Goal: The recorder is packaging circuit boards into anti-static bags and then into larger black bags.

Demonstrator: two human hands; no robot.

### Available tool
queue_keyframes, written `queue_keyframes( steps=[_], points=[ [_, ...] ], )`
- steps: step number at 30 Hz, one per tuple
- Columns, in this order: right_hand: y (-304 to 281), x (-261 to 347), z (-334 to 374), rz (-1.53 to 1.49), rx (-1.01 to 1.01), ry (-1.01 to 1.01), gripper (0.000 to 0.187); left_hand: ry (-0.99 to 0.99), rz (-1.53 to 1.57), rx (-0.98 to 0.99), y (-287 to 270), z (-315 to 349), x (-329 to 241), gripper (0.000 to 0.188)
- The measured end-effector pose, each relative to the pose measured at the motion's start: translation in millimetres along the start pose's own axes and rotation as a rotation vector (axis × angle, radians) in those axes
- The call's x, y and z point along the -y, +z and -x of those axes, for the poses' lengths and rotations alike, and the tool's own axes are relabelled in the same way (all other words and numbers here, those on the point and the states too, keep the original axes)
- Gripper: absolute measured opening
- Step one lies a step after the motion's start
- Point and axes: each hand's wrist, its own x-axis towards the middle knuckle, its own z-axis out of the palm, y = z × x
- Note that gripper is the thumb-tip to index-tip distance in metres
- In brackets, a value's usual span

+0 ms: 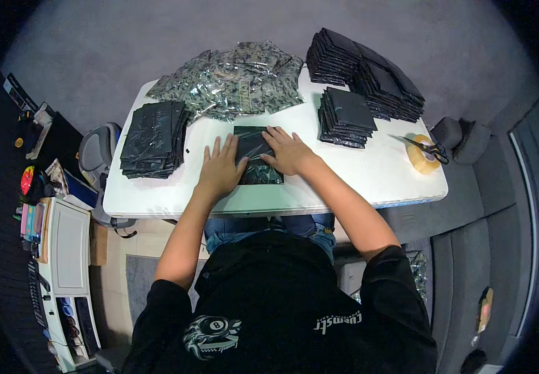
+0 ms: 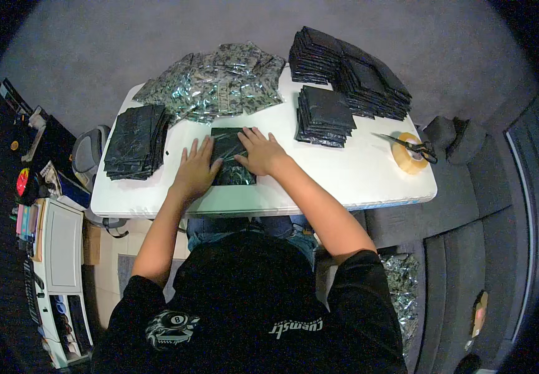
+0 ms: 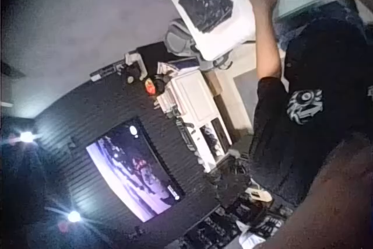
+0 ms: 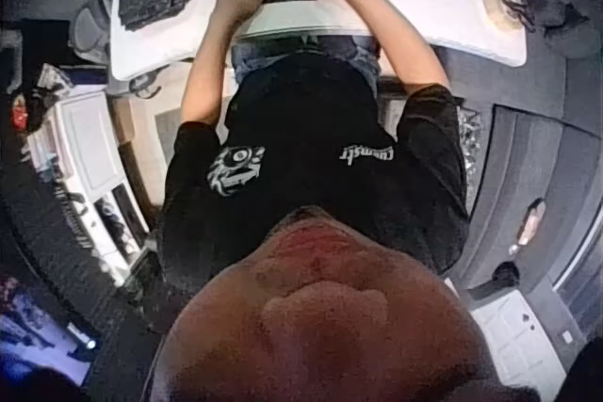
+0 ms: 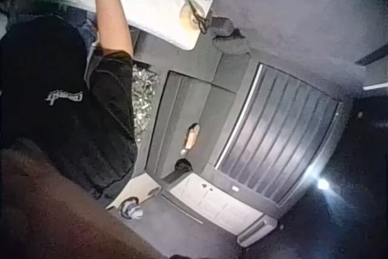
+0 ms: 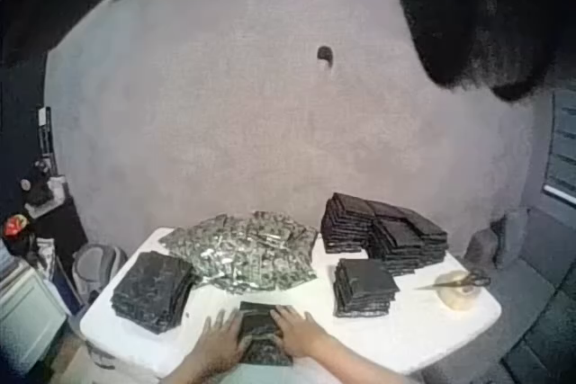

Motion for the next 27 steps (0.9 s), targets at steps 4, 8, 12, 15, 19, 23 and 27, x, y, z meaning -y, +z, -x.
queue_keyframes(
  steps=[4,8,12,15,19,23,27],
  points=[
    [-1,-17,-7,-0.05,-0.126,-0.023,0.07,-0.148,0.012,-0.102,-14,16,-3,0.064],
    [-7,-1,0,0.015,-0.206,0.024,0.059,-0.266,0.258,-0.039,-55,23,-20,0.048],
    [-12,17,16,0.007,-0.227,0.108,0.06,-0.296,0.47,-0.061,-32,-7,28,0.035],
    [-24,26,22,-0.062,-0.129,0.16,0.063,-0.25,0.638,-0.105,-36,-28,41,0.031],
    [-47,22,19,-0.214,-0.415,-0.027,0.06,0.089,0.742,-0.232,-74,-57,14,0.021],
    [-90,22,3,-0.535,-0.719,-0.33,0.051,0.357,0.747,-0.147,-129,-75,-25,0.027],
    [-117,5,-7,-0.641,-0.59,-0.157,0.026,0.235,0.878,-0.205,-159,-79,-52,0.043]
  ],
)
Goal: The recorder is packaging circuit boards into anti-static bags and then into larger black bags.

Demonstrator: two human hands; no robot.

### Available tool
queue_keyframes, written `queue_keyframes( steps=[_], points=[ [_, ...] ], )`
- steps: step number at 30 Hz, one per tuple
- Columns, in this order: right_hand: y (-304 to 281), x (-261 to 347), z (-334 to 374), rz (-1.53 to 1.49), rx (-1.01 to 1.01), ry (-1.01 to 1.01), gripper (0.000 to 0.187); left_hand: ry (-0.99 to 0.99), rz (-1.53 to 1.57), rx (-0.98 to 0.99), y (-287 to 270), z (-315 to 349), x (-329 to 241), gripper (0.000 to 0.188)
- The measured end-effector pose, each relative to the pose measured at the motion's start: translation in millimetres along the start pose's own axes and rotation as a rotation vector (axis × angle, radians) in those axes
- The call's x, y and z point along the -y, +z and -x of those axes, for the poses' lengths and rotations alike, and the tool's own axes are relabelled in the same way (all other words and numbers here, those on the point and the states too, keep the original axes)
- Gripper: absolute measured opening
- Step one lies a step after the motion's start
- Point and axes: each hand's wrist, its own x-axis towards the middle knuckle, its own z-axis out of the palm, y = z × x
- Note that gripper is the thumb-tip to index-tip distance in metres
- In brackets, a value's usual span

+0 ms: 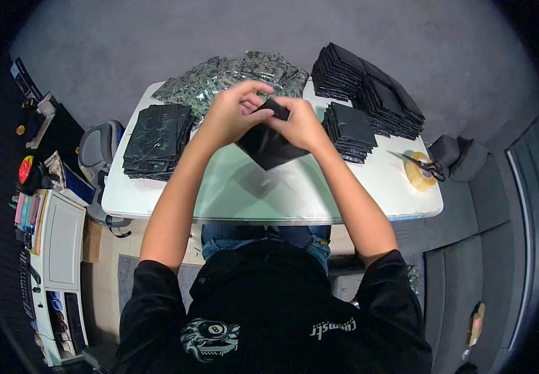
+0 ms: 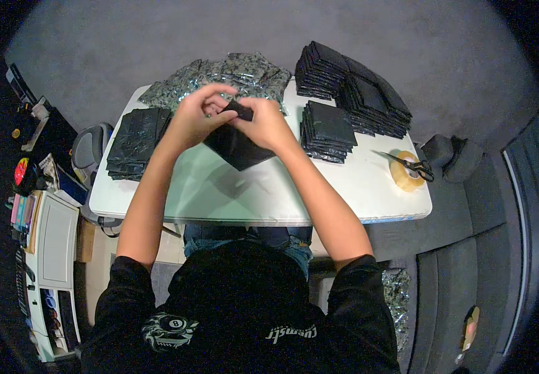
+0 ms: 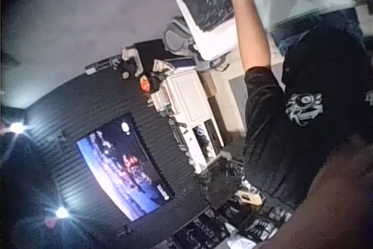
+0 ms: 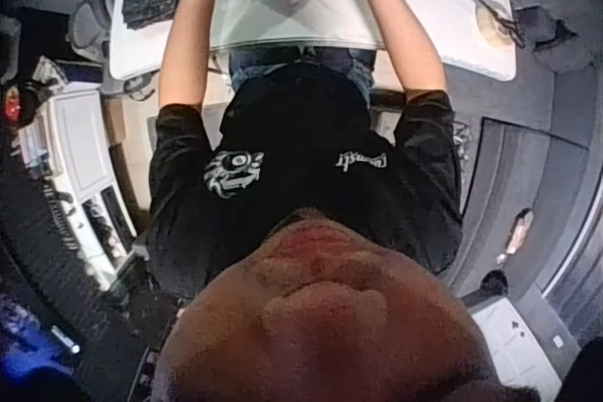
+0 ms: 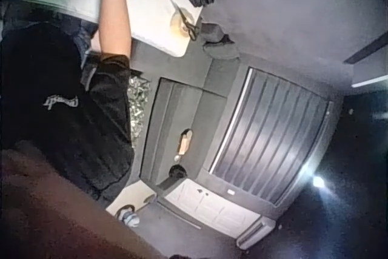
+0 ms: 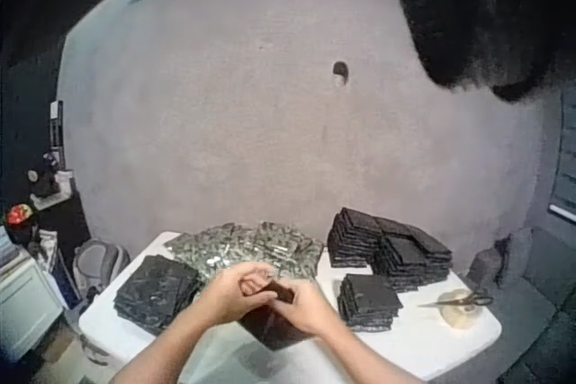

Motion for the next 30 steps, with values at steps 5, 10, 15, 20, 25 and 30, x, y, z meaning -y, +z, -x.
queue_keyframes(
  steps=[5,10,15,20,25,30],
  points=[
    [-4,0,0,-0.422,-0.037,0.134,0.019,0.105,0.029,-0.23,-11,15,18,0.044],
    [-3,-17,0,-0.533,-0.09,0.194,0.024,-0.251,0.102,-0.081,-8,21,46,0.021],
    [0,-32,8,-0.387,0.111,0.315,0.026,-0.196,0.275,-0.112,-7,13,77,0.027],
    [-1,-54,3,-0.344,-0.033,0.32,0.033,-0.204,0.162,-0.101,-6,3,81,0.024],
    [-12,-24,21,-0.225,-0.034,-0.049,0.035,-0.041,0.159,-0.097,-20,32,74,0.017],
    [-20,-44,73,0.054,0.559,-0.196,0.041,-0.126,-0.231,0.435,-27,116,73,0.034]
  ],
)
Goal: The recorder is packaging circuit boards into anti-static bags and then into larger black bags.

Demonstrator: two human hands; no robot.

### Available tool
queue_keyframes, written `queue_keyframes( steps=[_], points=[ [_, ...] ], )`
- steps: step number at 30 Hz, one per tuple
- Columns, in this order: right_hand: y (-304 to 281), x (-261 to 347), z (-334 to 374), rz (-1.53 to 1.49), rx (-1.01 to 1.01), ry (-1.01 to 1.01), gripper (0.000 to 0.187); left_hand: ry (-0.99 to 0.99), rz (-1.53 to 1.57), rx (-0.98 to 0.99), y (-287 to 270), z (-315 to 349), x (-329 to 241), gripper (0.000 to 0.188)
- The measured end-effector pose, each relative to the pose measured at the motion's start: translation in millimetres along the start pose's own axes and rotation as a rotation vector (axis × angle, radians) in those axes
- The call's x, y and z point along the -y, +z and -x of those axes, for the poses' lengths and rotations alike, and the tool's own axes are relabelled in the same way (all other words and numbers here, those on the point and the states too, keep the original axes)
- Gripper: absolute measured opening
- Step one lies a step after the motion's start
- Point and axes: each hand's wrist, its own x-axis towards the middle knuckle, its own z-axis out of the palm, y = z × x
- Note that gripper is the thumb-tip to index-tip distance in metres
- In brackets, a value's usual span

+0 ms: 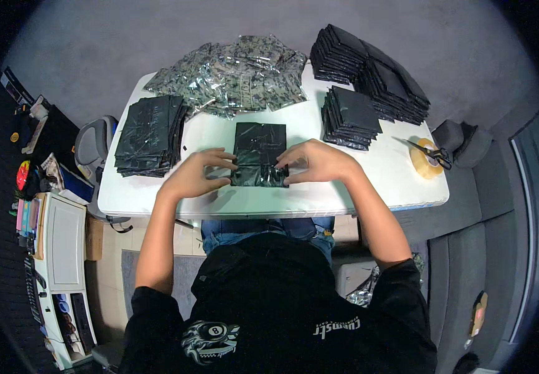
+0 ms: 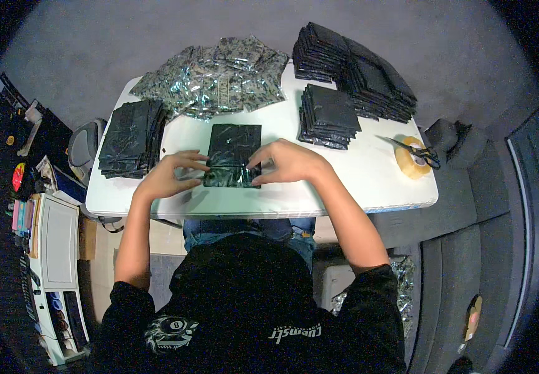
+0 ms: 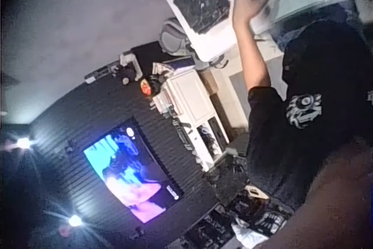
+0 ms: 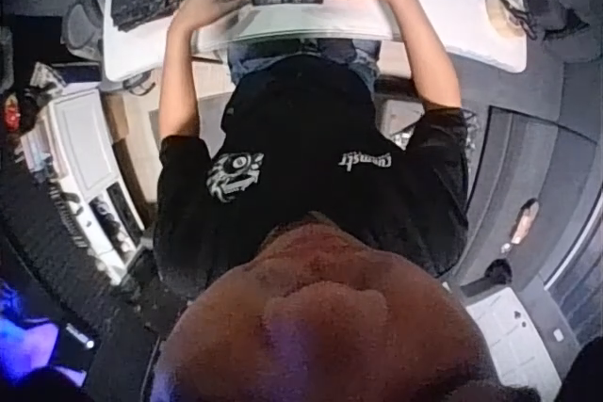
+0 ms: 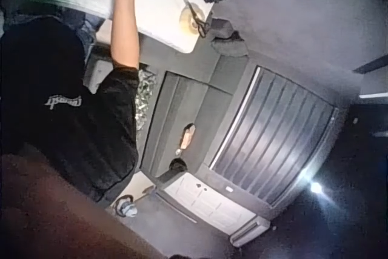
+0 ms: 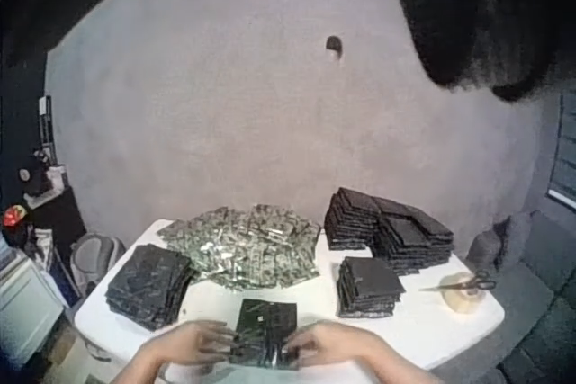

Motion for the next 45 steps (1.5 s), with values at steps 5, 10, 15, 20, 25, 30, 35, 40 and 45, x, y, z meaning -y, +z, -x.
queue_keyframes(
  steps=[5,10,15,20,25,30,35,40,45],
  points=[
    [-2,7,-25,0.041,-0.079,0.28,0.027,-0.073,-0.176,-0.195,15,-27,2,0.039],
    [65,-29,-59,0.389,-0.347,0.241,0.051,0.046,-0.546,-0.171,56,-94,33,0.058],
    [97,-35,-52,0.515,-0.121,0.388,0.066,-0.066,-0.551,-0.127,79,-91,48,0.066],
    [93,-38,-49,0.533,-0.054,0.433,0.071,-0.115,-0.593,-0.117,80,-86,38,0.072],
    [94,-38,-53,0.544,-0.021,0.471,0.072,-0.131,-0.622,-0.101,79,-86,39,0.076],
    [91,-33,-54,0.54,0.026,0.491,0.074,-0.111,-0.644,-0.097,79,-83,43,0.082],
    [88,-32,-48,0.518,0.029,0.468,0.076,-0.117,-0.674,-0.053,75,-80,37,0.086],
    [89,-33,-46,0.559,0.025,0.45,0.076,-0.126,-0.724,-0.046,74,-79,34,0.086],
    [88,-42,-50,0.616,-0.023,0.233,0.072,0.015,-0.65,-0.081,78,-82,44,0.084]
  ],
)
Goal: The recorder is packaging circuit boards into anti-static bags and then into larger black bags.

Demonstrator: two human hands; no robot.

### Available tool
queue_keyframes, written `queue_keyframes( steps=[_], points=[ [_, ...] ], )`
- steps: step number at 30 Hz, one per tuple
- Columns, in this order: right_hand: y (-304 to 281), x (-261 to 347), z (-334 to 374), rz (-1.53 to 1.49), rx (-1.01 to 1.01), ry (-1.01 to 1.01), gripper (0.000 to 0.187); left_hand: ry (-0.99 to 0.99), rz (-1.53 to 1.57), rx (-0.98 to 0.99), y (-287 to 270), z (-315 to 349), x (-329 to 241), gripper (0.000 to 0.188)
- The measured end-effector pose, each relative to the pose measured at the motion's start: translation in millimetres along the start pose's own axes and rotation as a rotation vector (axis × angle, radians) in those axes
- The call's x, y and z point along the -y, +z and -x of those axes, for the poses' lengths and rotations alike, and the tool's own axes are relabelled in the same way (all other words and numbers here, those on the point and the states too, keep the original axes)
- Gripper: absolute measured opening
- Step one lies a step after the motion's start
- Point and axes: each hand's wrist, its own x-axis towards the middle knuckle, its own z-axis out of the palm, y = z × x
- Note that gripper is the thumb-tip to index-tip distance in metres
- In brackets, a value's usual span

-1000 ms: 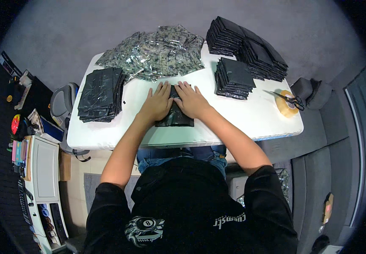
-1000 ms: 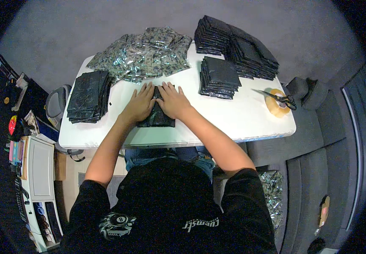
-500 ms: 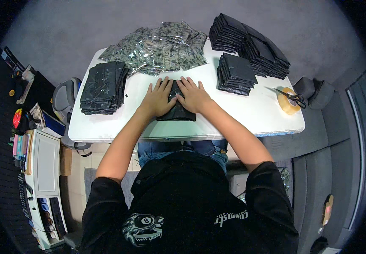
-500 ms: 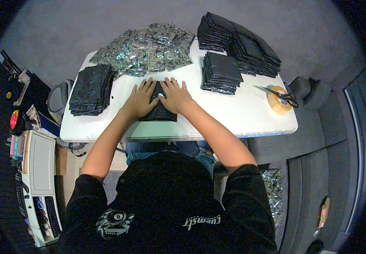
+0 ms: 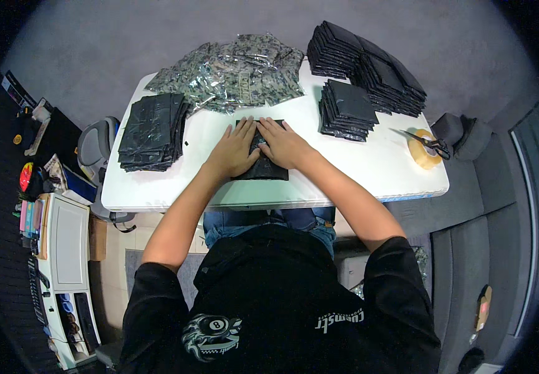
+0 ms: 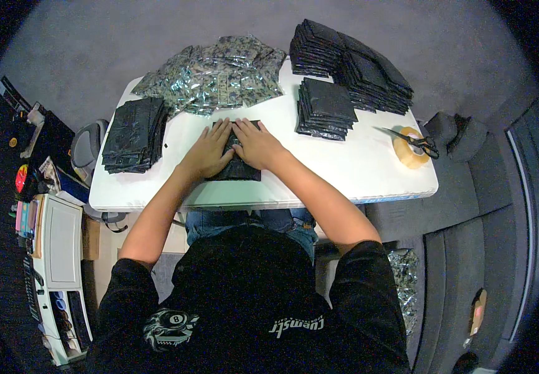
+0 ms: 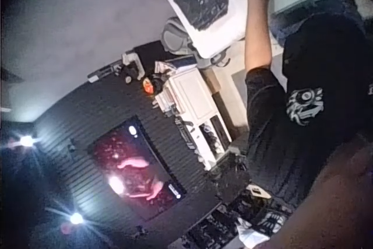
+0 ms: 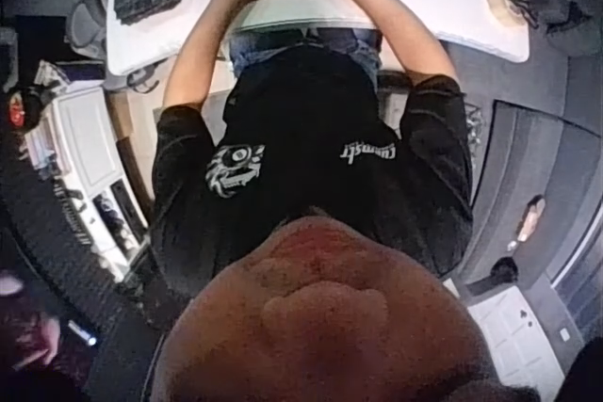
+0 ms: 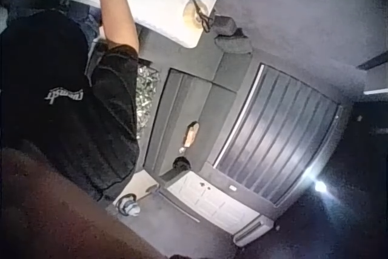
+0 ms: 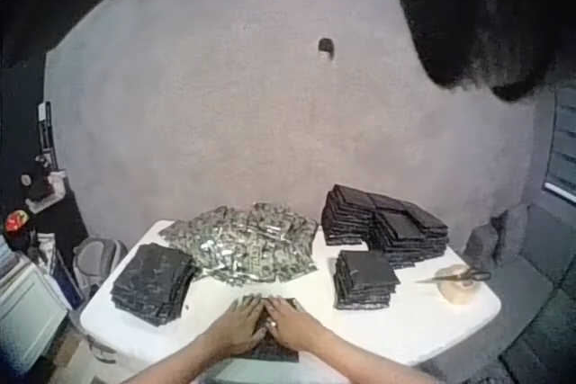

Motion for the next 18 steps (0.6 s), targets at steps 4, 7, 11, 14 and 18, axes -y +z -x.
queue_keyframes(
  steps=[4,7,11,14,18],
  points=[
    [3,-3,4,-0.076,0.034,0.03,0.071,-0.021,0.03,0.066,-13,3,-6,0.082],
    [-4,0,9,-0.069,0.056,0.061,0.072,-0.036,0.029,0.065,-18,8,-7,0.081],
    [-14,3,16,-0.085,0.084,0.137,0.076,-0.145,0.014,0.08,-19,18,-8,0.082],
    [-19,5,16,-0.087,0.131,0.195,0.076,-0.116,-0.124,-0.044,-28,36,-2,0.068],
    [-61,31,34,-0.515,-0.08,0.083,0.047,-0.165,0.329,-0.169,-92,70,-11,0.021]
  ],
)
